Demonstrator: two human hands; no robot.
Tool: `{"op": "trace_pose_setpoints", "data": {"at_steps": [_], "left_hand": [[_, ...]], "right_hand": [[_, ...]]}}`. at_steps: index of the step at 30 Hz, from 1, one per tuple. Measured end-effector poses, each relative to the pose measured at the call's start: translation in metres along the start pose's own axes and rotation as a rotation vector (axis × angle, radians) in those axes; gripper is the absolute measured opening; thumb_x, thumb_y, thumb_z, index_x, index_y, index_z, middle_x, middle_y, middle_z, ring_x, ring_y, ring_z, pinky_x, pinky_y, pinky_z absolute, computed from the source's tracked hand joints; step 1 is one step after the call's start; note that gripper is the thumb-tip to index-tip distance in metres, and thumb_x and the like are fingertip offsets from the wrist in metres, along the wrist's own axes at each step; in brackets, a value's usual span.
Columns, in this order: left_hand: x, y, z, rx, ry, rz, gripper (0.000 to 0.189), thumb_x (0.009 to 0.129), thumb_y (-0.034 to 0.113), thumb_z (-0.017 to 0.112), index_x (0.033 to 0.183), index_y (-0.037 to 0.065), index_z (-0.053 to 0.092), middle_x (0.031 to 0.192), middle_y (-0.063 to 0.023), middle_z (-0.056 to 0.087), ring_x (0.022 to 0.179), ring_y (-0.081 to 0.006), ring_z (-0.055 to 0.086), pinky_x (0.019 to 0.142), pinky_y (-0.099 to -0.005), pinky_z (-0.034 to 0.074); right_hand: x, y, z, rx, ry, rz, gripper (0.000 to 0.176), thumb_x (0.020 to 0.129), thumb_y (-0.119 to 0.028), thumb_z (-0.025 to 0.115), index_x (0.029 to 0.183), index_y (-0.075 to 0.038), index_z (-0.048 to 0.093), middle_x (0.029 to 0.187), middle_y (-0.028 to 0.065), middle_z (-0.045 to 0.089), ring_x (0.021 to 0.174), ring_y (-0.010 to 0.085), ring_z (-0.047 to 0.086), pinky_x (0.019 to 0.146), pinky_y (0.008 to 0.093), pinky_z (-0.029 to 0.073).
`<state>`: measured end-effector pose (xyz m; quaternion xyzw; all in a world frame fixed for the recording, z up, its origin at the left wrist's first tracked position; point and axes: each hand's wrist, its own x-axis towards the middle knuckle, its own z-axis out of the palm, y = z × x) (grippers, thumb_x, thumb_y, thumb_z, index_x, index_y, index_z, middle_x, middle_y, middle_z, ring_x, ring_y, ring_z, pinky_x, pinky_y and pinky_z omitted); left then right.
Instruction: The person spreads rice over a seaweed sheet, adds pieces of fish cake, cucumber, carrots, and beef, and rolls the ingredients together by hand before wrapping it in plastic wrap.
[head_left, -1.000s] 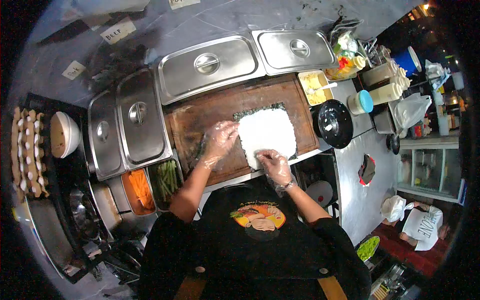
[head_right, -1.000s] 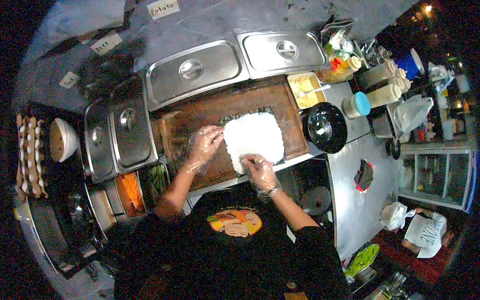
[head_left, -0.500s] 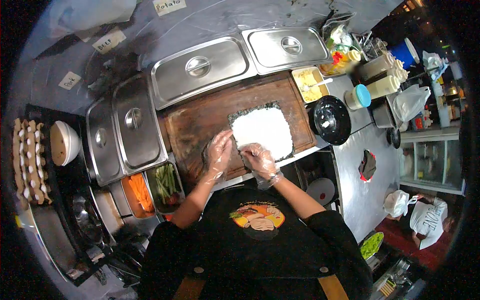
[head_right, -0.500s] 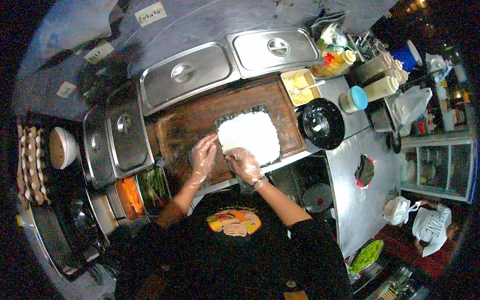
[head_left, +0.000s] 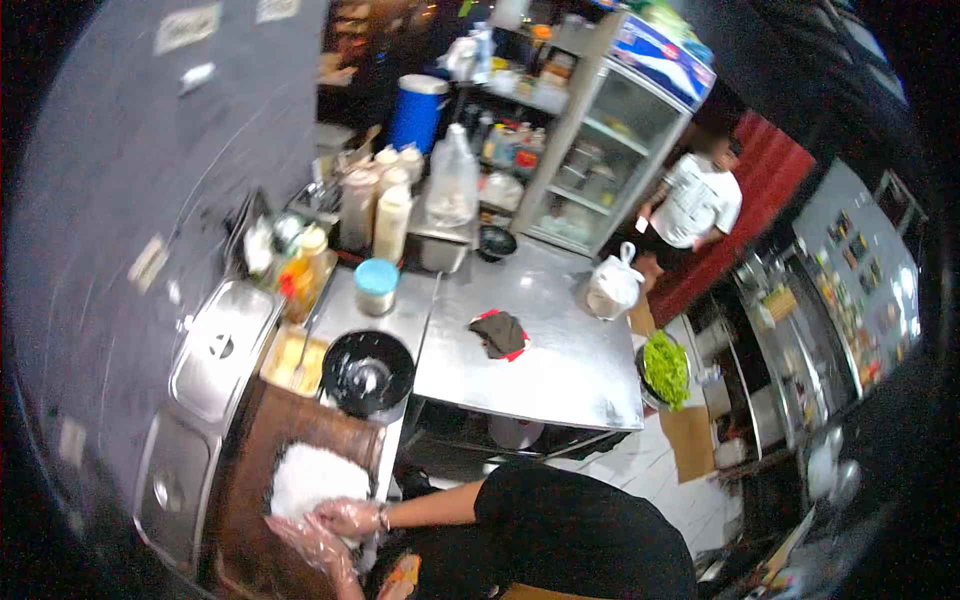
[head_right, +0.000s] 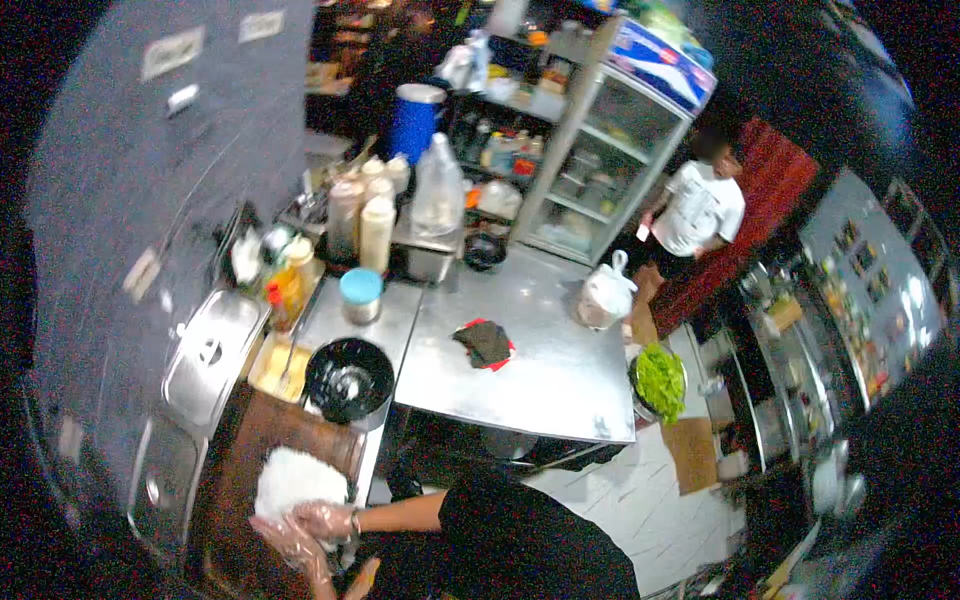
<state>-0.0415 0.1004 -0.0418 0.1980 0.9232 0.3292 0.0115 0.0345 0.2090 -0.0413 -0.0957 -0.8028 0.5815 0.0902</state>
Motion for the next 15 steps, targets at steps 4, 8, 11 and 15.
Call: {"op": "trace_pose_setpoints", "data": {"at_steps": [4, 8, 11, 15], "left_hand": [[0.015, 0.036, -0.006, 0.551, -0.273, -0.14, 0.072, 0.102, 0.045, 0.036, 0.149, -0.006, 0.021, 0.157, -0.0226, 0.018, 0.146, -0.035, 0.019, 0.118, -0.043, 0.023], [0.018, 0.037, 0.005, 0.708, -0.25, -0.198, 0.076, 0.101, 0.049, 0.031, 0.151, -0.005, 0.012, 0.158, -0.0234, 0.014, 0.148, -0.0326, 0.016, 0.118, -0.0436, 0.022], [0.02, 0.018, 0.014, 0.775, -0.208, -0.177, 0.074, 0.102, 0.049, 0.033, 0.152, -0.002, 0.012, 0.158, -0.021, 0.015, 0.147, -0.0323, 0.018, 0.117, -0.0462, 0.024], [0.028, 0.031, 0.013, 0.79, -0.214, -0.197, 0.077, 0.1, 0.05, 0.039, 0.153, 0.0, 0.012, 0.159, -0.0214, 0.014, 0.146, -0.034, 0.02, 0.116, -0.0469, 0.027]], "right_hand": [[-0.01, -0.007, -0.015, -0.063, 0.063, 0.0, 0.02, 0.091, -0.019, 0.054, 0.103, -0.003, 0.054, 0.089, 0.0191, 0.059, 0.082, 0.0375, 0.058, 0.072, 0.044, 0.046], [-0.012, -0.004, -0.037, -0.091, 0.116, -0.001, 0.02, 0.089, -0.016, 0.055, 0.105, -0.003, 0.054, 0.093, 0.0196, 0.061, 0.084, 0.0383, 0.059, 0.072, 0.0436, 0.047], [-0.008, 0.0, -0.046, -0.094, 0.119, 0.066, 0.022, 0.089, -0.015, 0.055, 0.106, -0.003, 0.053, 0.096, 0.0198, 0.061, 0.086, 0.0381, 0.059, 0.074, 0.0429, 0.046], [-0.006, -0.005, -0.058, -0.111, 0.168, 0.033, 0.017, 0.088, -0.013, 0.055, 0.101, -0.004, 0.051, 0.088, 0.0141, 0.056, 0.078, 0.0327, 0.056, 0.071, 0.0406, 0.045]]}}
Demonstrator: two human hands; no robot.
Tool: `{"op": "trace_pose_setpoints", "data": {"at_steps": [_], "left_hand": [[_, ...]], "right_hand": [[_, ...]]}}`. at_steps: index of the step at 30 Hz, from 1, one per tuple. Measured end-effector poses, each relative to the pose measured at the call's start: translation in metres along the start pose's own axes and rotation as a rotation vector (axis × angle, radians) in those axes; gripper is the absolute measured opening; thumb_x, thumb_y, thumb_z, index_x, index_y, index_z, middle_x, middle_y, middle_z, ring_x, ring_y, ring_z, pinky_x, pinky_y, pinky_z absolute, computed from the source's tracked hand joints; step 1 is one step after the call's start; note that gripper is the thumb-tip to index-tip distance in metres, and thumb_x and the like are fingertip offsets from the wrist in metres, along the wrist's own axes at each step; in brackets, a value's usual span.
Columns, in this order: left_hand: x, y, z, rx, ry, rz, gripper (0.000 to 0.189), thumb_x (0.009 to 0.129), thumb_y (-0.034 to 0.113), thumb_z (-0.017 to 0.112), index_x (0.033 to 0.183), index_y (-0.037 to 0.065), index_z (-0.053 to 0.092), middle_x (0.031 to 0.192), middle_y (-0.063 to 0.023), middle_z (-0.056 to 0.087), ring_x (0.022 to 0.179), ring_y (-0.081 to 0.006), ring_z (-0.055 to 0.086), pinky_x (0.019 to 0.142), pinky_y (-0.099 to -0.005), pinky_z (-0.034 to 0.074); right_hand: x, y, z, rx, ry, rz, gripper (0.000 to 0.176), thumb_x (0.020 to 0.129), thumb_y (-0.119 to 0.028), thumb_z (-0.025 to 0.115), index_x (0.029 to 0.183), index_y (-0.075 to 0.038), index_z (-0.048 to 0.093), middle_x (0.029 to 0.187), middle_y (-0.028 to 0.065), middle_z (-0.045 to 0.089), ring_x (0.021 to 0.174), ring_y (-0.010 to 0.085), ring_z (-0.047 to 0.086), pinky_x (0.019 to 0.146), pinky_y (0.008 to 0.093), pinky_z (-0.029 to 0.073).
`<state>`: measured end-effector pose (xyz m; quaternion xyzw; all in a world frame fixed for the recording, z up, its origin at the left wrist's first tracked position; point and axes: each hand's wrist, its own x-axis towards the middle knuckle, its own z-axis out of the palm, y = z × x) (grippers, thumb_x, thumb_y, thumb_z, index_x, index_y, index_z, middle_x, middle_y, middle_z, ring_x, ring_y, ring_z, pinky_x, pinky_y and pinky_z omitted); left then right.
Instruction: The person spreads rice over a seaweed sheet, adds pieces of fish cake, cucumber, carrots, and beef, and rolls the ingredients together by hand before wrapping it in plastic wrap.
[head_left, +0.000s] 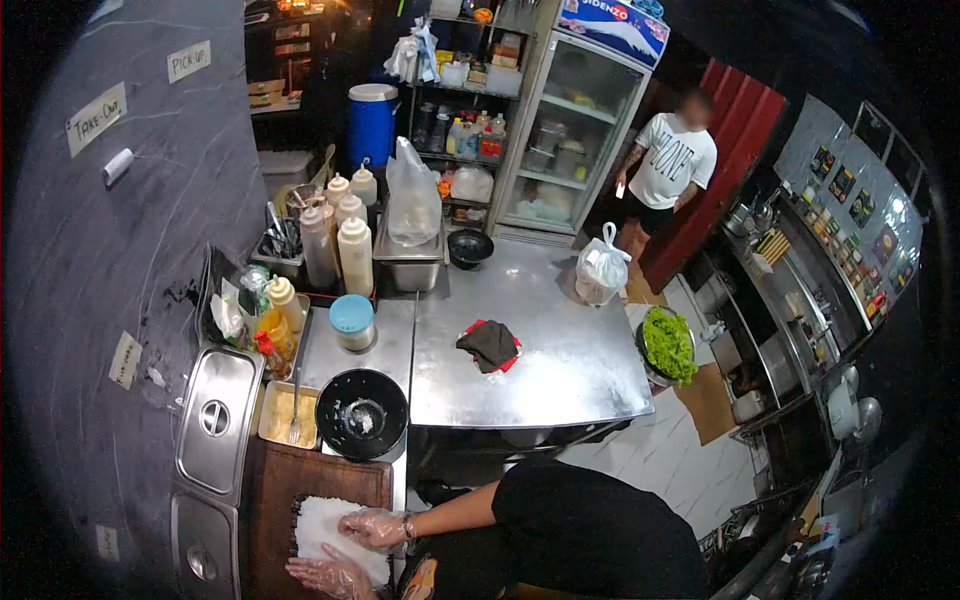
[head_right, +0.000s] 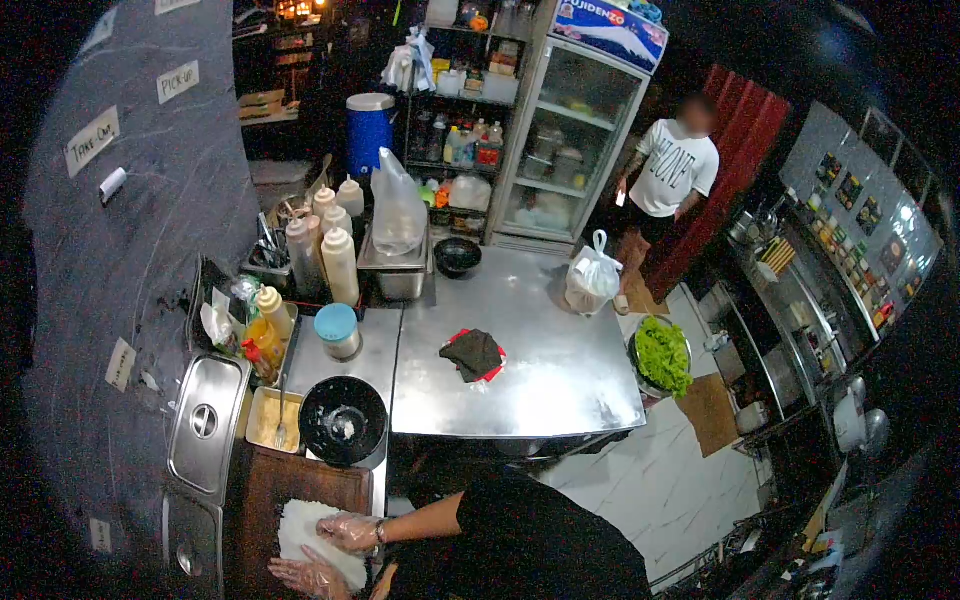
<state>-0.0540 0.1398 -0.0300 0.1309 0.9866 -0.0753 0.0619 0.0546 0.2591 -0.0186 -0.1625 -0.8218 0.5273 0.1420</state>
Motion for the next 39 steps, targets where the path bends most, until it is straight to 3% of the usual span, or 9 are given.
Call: {"op": "trace_pose_setpoints", "data": {"at_steps": [1, 3, 12, 19, 21, 25, 27, 33, 39], "left_hand": [[-0.005, -0.005, -0.006, -0.001, 0.002, -0.001, 0.077, 0.1, 0.05, 0.039, 0.153, 0.0, 0.012, 0.159, -0.0214, 0.014, 0.146, -0.034, 0.02, 0.116, -0.0469, 0.027], [-0.018, -0.017, -0.016, -0.096, 0.282, 0.233, 0.087, 0.097, 0.063, 0.03, 0.146, -0.009, 0.027, 0.147, -0.0344, 0.032, 0.137, -0.0457, 0.035, 0.108, -0.0529, 0.035], [-0.013, -0.015, -0.028, 0.034, 0.391, 0.338, 0.083, 0.098, 0.058, 0.034, 0.142, -0.012, 0.032, 0.141, -0.0373, 0.037, 0.132, -0.0457, 0.041, 0.105, -0.0492, 0.04], [-0.005, -0.007, -0.038, -0.169, 0.29, 0.348, 0.083, 0.097, 0.056, 0.04, 0.145, -0.011, 0.027, 0.146, -0.0349, 0.033, 0.138, -0.0435, 0.034, 0.112, -0.05, 0.031], [0.009, 0.008, -0.033, -0.006, -0.041, 0.143, 0.079, 0.099, 0.049, 0.042, 0.153, 0.0, 0.011, 0.158, -0.0251, 0.012, 0.146, -0.0368, 0.019, 0.117, -0.0452, 0.024], [0.014, 0.007, -0.024, 0.02, -0.056, 0.16, 0.079, 0.099, 0.046, 0.043, 0.152, -0.002, 0.01, 0.156, -0.0278, 0.012, 0.146, -0.0384, 0.018, 0.119, -0.044, 0.021], [0.017, 0.002, -0.009, -0.112, 0.123, 0.236, 0.078, 0.099, 0.044, 0.043, 0.151, -0.003, 0.01, 0.156, -0.0279, 0.013, 0.146, -0.0384, 0.017, 0.12, -0.044, 0.018], [0.034, -0.001, 0.005, -0.146, 0.265, 0.318, 0.075, 0.1, 0.04, 0.044, 0.151, -0.004, 0.012, 0.155, -0.0279, 0.018, 0.145, -0.0392, 0.018, 0.119, -0.0446, 0.019], [0.043, 0.009, -0.025, 0.007, 0.051, 0.26, 0.072, 0.101, 0.041, 0.038, 0.151, -0.005, 0.012, 0.157, -0.0244, 0.015, 0.147, -0.0353, 0.016, 0.121, -0.044, 0.015]], "right_hand": [[0.002, 0.001, -0.003, 0.0, 0.0, -0.002, 0.017, 0.088, -0.013, 0.055, 0.101, -0.004, 0.051, 0.088, 0.0141, 0.056, 0.078, 0.0327, 0.056, 0.071, 0.0406, 0.045], [0.006, 0.004, -0.011, 0.004, -0.127, 0.058, 0.015, 0.088, -0.014, 0.055, 0.099, -0.005, 0.049, 0.085, 0.0117, 0.052, 0.078, 0.03, 0.053, 0.07, 0.0402, 0.043], [0.013, 0.012, -0.011, 0.067, -0.115, 0.048, 0.019, 0.086, -0.018, 0.06, 0.098, -0.008, 0.049, 0.086, 0.0131, 0.056, 0.079, 0.0323, 0.057, 0.069, 0.0441, 0.043], [0.01, 0.01, -0.015, 0.057, -0.094, 0.019, 0.021, 0.09, -0.018, 0.055, 0.105, -0.004, 0.051, 0.089, 0.0132, 0.059, 0.081, 0.0309, 0.058, 0.071, 0.0403, 0.045], [0.009, 0.012, -0.018, 0.064, -0.043, -0.049, 0.022, 0.089, -0.017, 0.055, 0.107, -0.004, 0.051, 0.092, 0.013, 0.059, 0.084, 0.03, 0.059, 0.073, 0.0397, 0.047], [0.006, 0.008, -0.02, 0.109, -0.027, -0.015, 0.023, 0.089, -0.016, 0.055, 0.108, -0.004, 0.052, 0.093, 0.0123, 0.059, 0.086, 0.0284, 0.059, 0.074, 0.0394, 0.047], [0.004, 0.005, -0.025, 0.101, -0.041, 0.028, 0.022, 0.09, -0.016, 0.055, 0.109, -0.004, 0.052, 0.093, 0.0116, 0.059, 0.086, 0.0268, 0.06, 0.075, 0.0381, 0.048], [0.0, 0.008, -0.026, 0.068, 0.002, 0.052, 0.024, 0.09, -0.016, 0.054, 0.111, -0.004, 0.052, 0.096, 0.0119, 0.06, 0.086, 0.0262, 0.061, 0.075, 0.0364, 0.049], [-0.004, 0.011, -0.028, 0.048, -0.01, 0.122, 0.024, 0.092, -0.016, 0.053, 0.114, -0.004, 0.054, 0.096, 0.0123, 0.061, 0.087, 0.0263, 0.062, 0.076, 0.0359, 0.05]]}}
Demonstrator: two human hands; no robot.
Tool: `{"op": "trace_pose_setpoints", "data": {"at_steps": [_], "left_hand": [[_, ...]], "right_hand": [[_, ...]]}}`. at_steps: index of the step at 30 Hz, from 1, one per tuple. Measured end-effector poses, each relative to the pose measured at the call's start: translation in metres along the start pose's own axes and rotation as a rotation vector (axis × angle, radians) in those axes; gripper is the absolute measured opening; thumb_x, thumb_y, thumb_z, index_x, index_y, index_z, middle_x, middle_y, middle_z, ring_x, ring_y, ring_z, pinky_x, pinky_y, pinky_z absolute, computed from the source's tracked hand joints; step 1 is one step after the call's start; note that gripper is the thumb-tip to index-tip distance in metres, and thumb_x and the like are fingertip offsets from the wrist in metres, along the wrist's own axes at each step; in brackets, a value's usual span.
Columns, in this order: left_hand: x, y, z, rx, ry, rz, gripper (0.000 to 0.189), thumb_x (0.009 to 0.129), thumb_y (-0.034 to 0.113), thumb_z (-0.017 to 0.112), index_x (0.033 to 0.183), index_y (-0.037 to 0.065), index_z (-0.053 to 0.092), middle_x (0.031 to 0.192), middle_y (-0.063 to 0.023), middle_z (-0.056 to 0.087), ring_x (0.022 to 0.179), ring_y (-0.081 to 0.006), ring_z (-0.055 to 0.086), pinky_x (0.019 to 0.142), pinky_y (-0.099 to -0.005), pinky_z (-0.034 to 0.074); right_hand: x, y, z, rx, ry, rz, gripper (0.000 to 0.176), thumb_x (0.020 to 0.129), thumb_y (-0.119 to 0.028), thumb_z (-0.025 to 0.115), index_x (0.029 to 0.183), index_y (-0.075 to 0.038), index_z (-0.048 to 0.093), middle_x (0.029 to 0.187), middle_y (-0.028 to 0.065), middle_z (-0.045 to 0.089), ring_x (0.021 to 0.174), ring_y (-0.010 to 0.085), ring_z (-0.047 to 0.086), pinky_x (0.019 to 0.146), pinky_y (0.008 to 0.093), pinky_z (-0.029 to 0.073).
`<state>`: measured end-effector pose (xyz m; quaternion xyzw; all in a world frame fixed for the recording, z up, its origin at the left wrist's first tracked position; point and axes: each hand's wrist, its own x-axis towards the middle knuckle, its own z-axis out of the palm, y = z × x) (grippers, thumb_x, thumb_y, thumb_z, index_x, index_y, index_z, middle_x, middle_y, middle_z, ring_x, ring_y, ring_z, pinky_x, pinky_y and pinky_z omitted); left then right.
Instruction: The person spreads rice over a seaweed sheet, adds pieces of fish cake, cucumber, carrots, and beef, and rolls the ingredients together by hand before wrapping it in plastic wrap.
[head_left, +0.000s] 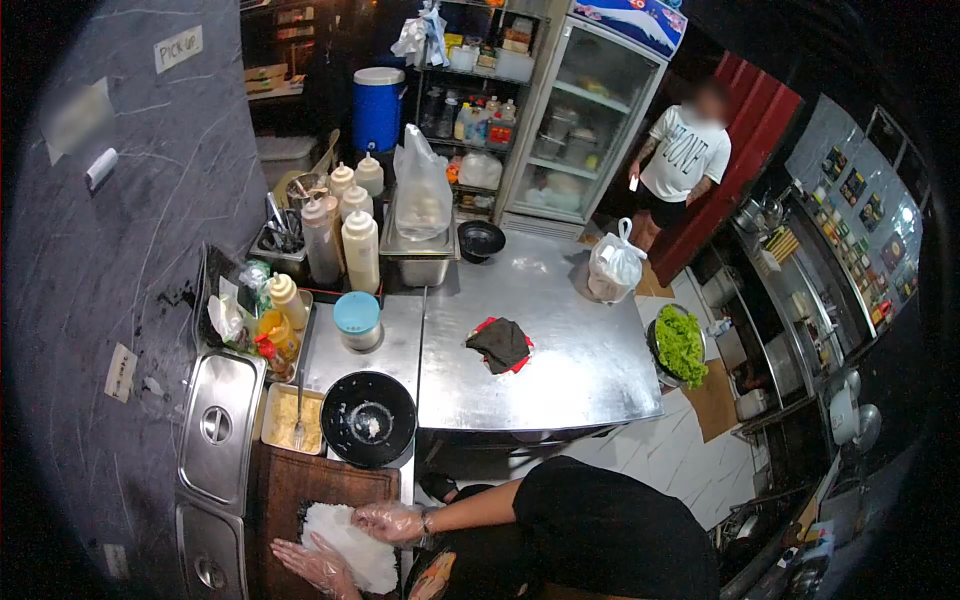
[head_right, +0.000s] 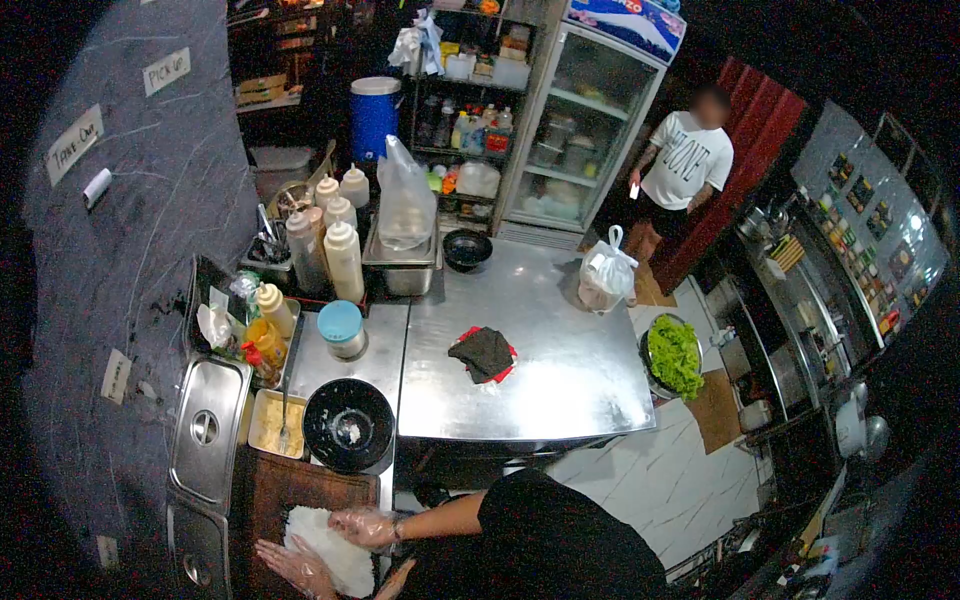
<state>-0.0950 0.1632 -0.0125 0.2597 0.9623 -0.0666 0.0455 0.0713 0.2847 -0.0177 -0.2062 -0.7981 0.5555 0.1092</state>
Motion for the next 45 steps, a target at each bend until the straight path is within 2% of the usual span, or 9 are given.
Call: {"op": "trace_pose_setpoints", "data": {"at_steps": [4, 6, 9, 13, 17, 18, 21, 25, 45], "left_hand": [[0.004, 0.002, -0.021, -0.178, -0.028, -0.028, 0.072, 0.102, 0.042, 0.037, 0.151, -0.005, 0.014, 0.159, -0.0199, 0.016, 0.147, -0.0332, 0.015, 0.12, -0.0438, 0.012], [0.025, -0.029, 0.062, -0.353, 0.474, 0.256, 0.069, 0.101, 0.041, 0.038, 0.151, -0.003, 0.018, 0.159, -0.0192, 0.018, 0.147, -0.0331, 0.017, 0.12, -0.0451, 0.012], [0.028, -0.019, 0.029, -0.339, 0.239, 0.202, 0.068, 0.1, 0.039, 0.045, 0.151, 0.001, 0.021, 0.158, -0.0194, 0.02, 0.146, -0.0353, 0.019, 0.12, -0.0455, 0.012], [0.023, -0.041, -0.002, -1.102, 0.169, 0.171, 0.052, 0.103, 0.026, 0.041, 0.149, 0.003, 0.031, 0.154, -0.0132, 0.035, 0.142, -0.0295, 0.032, 0.118, -0.0394, 0.022], [-0.007, -0.105, 0.002, -1.17, 0.212, 0.126, 0.058, 0.102, 0.035, 0.04, 0.151, 0.005, 0.028, 0.154, -0.0164, 0.034, 0.14, -0.0259, 0.036, 0.114, -0.0363, 0.026], [-0.016, -0.107, 0.025, -1.942, 0.223, 0.151, 0.071, 0.099, 0.045, 0.043, 0.151, -0.001, 0.023, 0.156, -0.02, 0.026, 0.142, -0.0308, 0.03, 0.117, -0.0407, 0.021], [-0.041, -0.089, -0.003, -0.657, -0.037, -0.124, 0.086, 0.095, 0.054, 0.046, 0.151, -0.004, 0.016, 0.158, -0.0228, 0.017, 0.147, -0.0345, 0.017, 0.119, -0.0452, 0.01], [-0.063, -0.025, 0.013, -0.249, -0.086, 0.027, 0.098, 0.09, 0.064, 0.043, 0.151, -0.005, 0.012, 0.159, -0.0242, 0.009, 0.149, -0.0345, 0.002, 0.119, -0.05, -0.003], [0.012, 0.075, -0.017, -0.422, -0.068, 0.296, 0.1, 0.088, 0.065, 0.046, 0.15, -0.007, 0.016, 0.158, -0.0255, 0.011, 0.148, -0.0357, 0.01, 0.118, -0.0545, 0.001]], "right_hand": [[-0.006, 0.002, -0.004, -0.04, -0.013, 0.033, 0.027, 0.093, -0.015, 0.055, 0.117, -0.005, 0.057, 0.104, 0.0127, 0.064, 0.093, 0.0258, 0.063, 0.082, 0.0357, 0.052], [-0.009, 0.016, -0.005, 0.036, 0.054, -0.161, 0.027, 0.092, -0.017, 0.059, 0.115, -0.003, 0.06, 0.111, 0.0129, 0.064, 0.104, 0.0264, 0.061, 0.088, 0.0372, 0.05], [-0.006, 0.074, 0.005, 0.415, -0.091, -0.153, 0.033, 0.099, -0.021, 0.048, 0.128, -0.004, 0.053, 0.122, 0.011, 0.06, 0.106, 0.0244, 0.061, 0.091, 0.037, 0.05], [0.009, -0.051, -0.046, 0.025, -0.007, 0.333, 0.033, 0.096, -0.034, 0.06, 0.09, -0.002, 0.067, 0.082, 0.0064, 0.068, 0.078, 0.0167, 0.064, 0.076, 0.0324, 0.051], [0.013, 0.044, -0.044, 0.166, 0.03, 0.031, 0.029, 0.089, -0.019, 0.065, 0.068, -0.001, 0.057, 0.066, 0.0063, 0.057, 0.064, 0.0164, 0.053, 0.061, 0.0335, 0.044], [0.014, 0.034, -0.043, 0.053, 0.128, 0.122, 0.021, 0.08, -0.009, 0.065, 0.065, -0.002, 0.051, 0.062, 0.0065, 0.05, 0.059, 0.0165, 0.047, 0.057, 0.0352, 0.039], [0.021, 0.067, -0.043, 0.048, 0.099, 0.072, 0.019, 0.081, 0.006, 0.056, 0.071, -0.007, 0.049, 0.065, -0.0018, 0.044, 0.058, 0.0079, 0.043, 0.049, 0.0235, 0.034], [0.029, 0.005, -0.038, -0.142, 0.17, -0.173, 0.013, 0.075, 0.008, 0.053, 0.081, -0.004, 0.051, 0.078, 0.0044, 0.052, 0.069, 0.0137, 0.051, 0.064, 0.0268, 0.043], [0.03, -0.029, -0.053, -0.082, 0.249, -0.012, 0.014, 0.083, 0.001, 0.056, 0.097, 0.0, 0.058, 0.09, 0.0129, 0.059, 0.08, 0.0207, 0.058, 0.074, 0.0325, 0.048]]}}
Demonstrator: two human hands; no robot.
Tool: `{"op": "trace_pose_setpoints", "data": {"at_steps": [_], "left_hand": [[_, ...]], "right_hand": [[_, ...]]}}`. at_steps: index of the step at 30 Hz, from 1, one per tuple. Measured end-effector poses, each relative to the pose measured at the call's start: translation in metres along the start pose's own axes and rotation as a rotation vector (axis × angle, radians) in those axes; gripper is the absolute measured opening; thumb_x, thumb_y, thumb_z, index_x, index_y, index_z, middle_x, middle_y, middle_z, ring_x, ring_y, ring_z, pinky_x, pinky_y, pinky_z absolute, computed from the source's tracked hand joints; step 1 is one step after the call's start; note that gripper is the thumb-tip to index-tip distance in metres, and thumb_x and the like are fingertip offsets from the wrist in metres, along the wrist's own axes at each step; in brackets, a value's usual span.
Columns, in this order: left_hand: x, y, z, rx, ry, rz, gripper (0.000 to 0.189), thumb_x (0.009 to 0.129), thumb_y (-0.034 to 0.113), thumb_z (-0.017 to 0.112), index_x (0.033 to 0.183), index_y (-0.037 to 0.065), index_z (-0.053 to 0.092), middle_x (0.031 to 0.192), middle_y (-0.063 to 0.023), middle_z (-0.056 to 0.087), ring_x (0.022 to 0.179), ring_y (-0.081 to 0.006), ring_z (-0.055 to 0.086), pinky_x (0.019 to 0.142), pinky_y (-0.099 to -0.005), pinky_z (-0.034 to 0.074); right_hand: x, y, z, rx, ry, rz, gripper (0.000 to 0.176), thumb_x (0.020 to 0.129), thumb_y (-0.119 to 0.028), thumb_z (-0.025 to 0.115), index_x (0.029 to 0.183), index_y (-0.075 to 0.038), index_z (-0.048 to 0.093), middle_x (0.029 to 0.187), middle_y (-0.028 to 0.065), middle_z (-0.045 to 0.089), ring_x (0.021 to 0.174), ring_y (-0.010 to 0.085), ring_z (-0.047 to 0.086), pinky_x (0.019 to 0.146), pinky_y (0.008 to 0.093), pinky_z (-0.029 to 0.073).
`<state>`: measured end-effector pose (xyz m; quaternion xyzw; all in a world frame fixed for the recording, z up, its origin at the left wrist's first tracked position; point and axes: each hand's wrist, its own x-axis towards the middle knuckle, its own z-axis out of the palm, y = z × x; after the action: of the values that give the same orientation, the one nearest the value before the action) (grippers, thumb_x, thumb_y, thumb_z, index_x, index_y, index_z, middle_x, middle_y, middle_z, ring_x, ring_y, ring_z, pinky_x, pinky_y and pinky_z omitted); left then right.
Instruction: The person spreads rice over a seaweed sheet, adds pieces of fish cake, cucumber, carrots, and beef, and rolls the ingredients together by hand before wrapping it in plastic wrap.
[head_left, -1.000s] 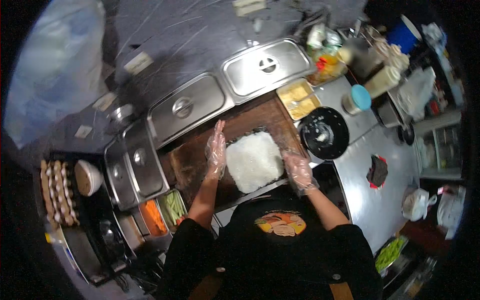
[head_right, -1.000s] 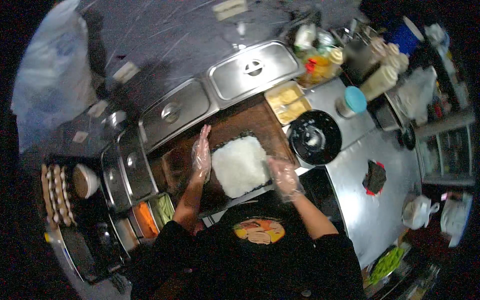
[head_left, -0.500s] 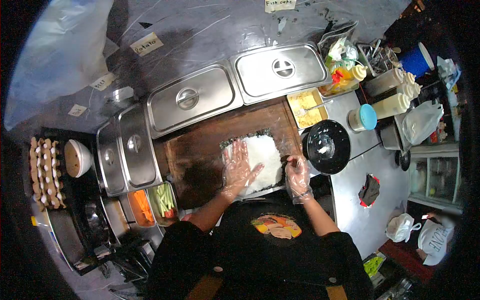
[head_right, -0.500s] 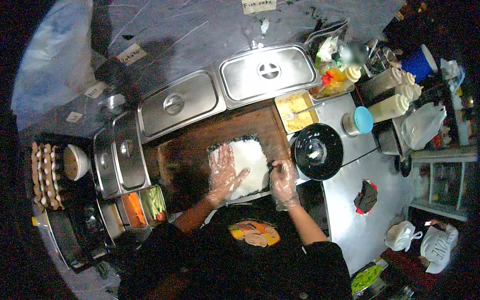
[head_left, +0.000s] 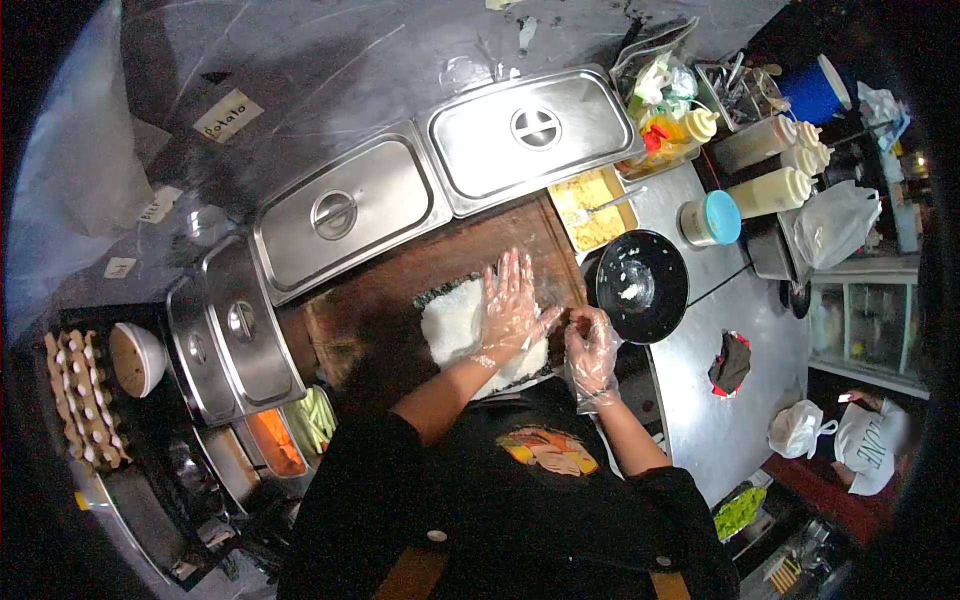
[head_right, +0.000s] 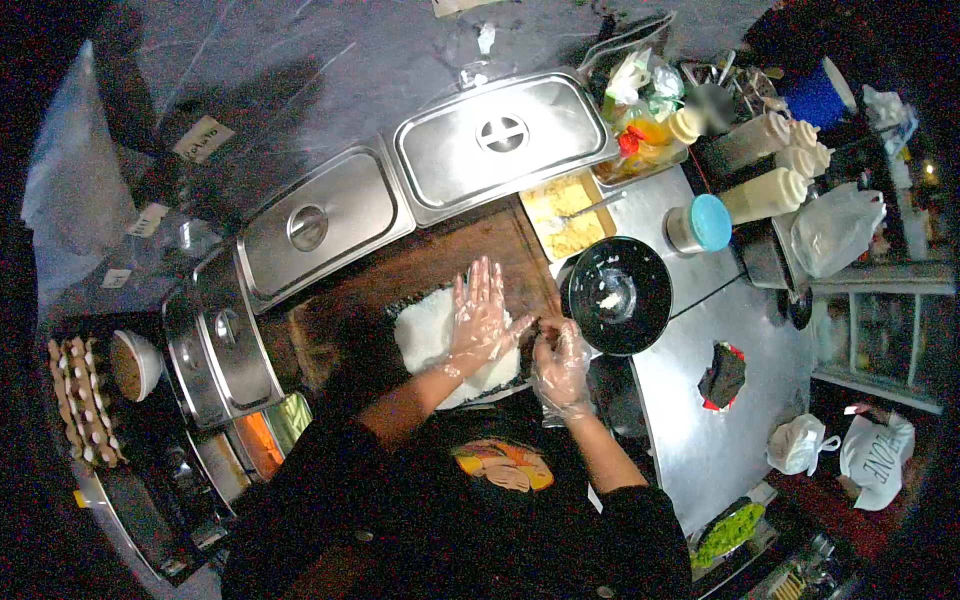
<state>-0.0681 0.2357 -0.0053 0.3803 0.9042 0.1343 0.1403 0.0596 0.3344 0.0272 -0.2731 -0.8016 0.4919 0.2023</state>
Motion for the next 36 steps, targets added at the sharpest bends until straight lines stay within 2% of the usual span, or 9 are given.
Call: {"op": "trace_pose_setpoints", "data": {"at_steps": [6, 7, 12, 18, 24, 30, 33, 34, 36], "left_hand": [[0.043, -0.009, 0.002, 0.02, 0.128, 0.05, 0.094, 0.093, 0.065, 0.036, 0.151, -0.005, 0.014, 0.16, -0.0214, 0.011, 0.149, -0.0315, 0.011, 0.119, -0.0515, 0.001], [0.051, -0.012, 0.0, 0.012, 0.134, 0.055, 0.094, 0.093, 0.065, 0.036, 0.151, -0.005, 0.014, 0.16, -0.0214, 0.011, 0.149, -0.0315, 0.011, 0.119, -0.0515, 0.001], [0.083, -0.035, -0.005, -0.008, 0.16, 0.169, 0.089, 0.095, 0.062, 0.033, 0.152, -0.003, 0.013, 0.159, -0.0201, 0.017, 0.148, -0.0315, 0.015, 0.12, -0.0481, 0.007], [-0.011, -0.041, -0.01, 0.068, 0.051, 0.455, 0.093, 0.092, 0.066, 0.037, 0.151, -0.004, 0.017, 0.158, -0.0203, 0.017, 0.148, -0.0301, 0.013, 0.119, -0.0518, 0.004], [-0.042, 0.003, 0.0, 0.047, -0.077, 0.366, 0.099, 0.088, 0.069, 0.042, 0.151, -0.004, 0.018, 0.159, -0.0196, 0.016, 0.148, -0.0322, 0.013, 0.118, -0.0554, 0.003], [-0.028, 0.03, 0.011, -0.007, -0.059, 0.333, 0.1, 0.087, 0.066, 0.047, 0.151, -0.004, 0.017, 0.159, -0.0209, 0.017, 0.148, -0.0324, 0.014, 0.118, -0.0552, 0.005], [-0.02, 0.037, 0.022, -0.052, 0.022, 0.39, 0.095, 0.087, 0.061, 0.049, 0.151, -0.002, 0.019, 0.159, -0.0194, 0.017, 0.149, -0.0327, 0.011, 0.118, -0.0565, 0.003], [-0.016, 0.04, 0.023, -0.105, 0.064, 0.418, 0.089, 0.09, 0.058, 0.047, 0.151, -0.002, 0.021, 0.158, -0.0197, 0.02, 0.148, -0.0333, 0.014, 0.118, -0.0543, 0.006], [-0.009, 0.039, 0.015, -0.203, 0.111, 0.51, 0.082, 0.094, 0.052, 0.046, 0.15, -0.002, 0.022, 0.157, -0.0205, 0.023, 0.147, -0.0331, 0.017, 0.119, -0.0494, 0.011]], "right_hand": [[-0.004, -0.007, -0.005, 0.029, 0.006, -0.074, 0.009, 0.093, -0.008, 0.06, 0.097, 0.0, 0.061, 0.084, 0.0089, 0.059, 0.075, 0.0166, 0.057, 0.069, 0.0296, 0.047], [-0.009, -0.013, -0.008, 0.215, -0.031, 0.162, 0.014, 0.095, -0.013, 0.06, 0.098, 0.0, 0.061, 0.083, 0.0046, 0.059, 0.074, 0.0116, 0.054, 0.067, 0.0269, 0.045], [-0.027, -0.003, -0.025, 0.219, -0.01, 0.175, 0.018, 0.097, -0.016, 0.058, 0.1, 0.001, 0.063, 0.081, 0.0028, 0.059, 0.072, 0.0092, 0.053, 0.065, 0.0262, 0.045], [-0.054, 0.005, -0.045, 0.142, 0.106, 0.22, 0.015, 0.097, -0.013, 0.058, 0.1, 0.001, 0.063, 0.081, 0.0043, 0.062, 0.068, 0.0103, 0.052, 0.064, 0.0269, 0.045], [-0.068, 0.025, -0.04, 0.191, 0.14, 0.27, 0.016, 0.097, -0.015, 0.057, 0.099, 0.0, 0.062, 0.078, 0.0029, 0.06, 0.068, 0.009, 0.049, 0.061, 0.0272, 0.043], [-0.056, 0.01, -0.039, 0.123, 0.092, 0.214, 0.015, 0.098, -0.015, 0.057, 0.098, -0.001, 0.062, 0.08, 0.0007, 0.058, 0.07, 0.0064, 0.051, 0.063, 0.0228, 0.043], [-0.05, 0.018, -0.038, 0.117, 0.11, 0.115, 0.014, 0.096, -0.011, 0.059, 0.099, 0.002, 0.063, 0.085, 0.0063, 0.062, 0.077, 0.0118, 0.055, 0.072, 0.0277, 0.047], [-0.046, 0.017, -0.032, 0.249, 0.18, 0.113, 0.013, 0.095, -0.01, 0.059, 0.099, 0.002, 0.063, 0.088, 0.0072, 0.063, 0.08, 0.0123, 0.056, 0.075, 0.0282, 0.047], [-0.032, 0.008, -0.032, 0.134, 0.223, 0.029, 0.011, 0.093, -0.007, 0.06, 0.1, 0.001, 0.063, 0.092, 0.0097, 0.065, 0.083, 0.0163, 0.06, 0.076, 0.0312, 0.049]]}}
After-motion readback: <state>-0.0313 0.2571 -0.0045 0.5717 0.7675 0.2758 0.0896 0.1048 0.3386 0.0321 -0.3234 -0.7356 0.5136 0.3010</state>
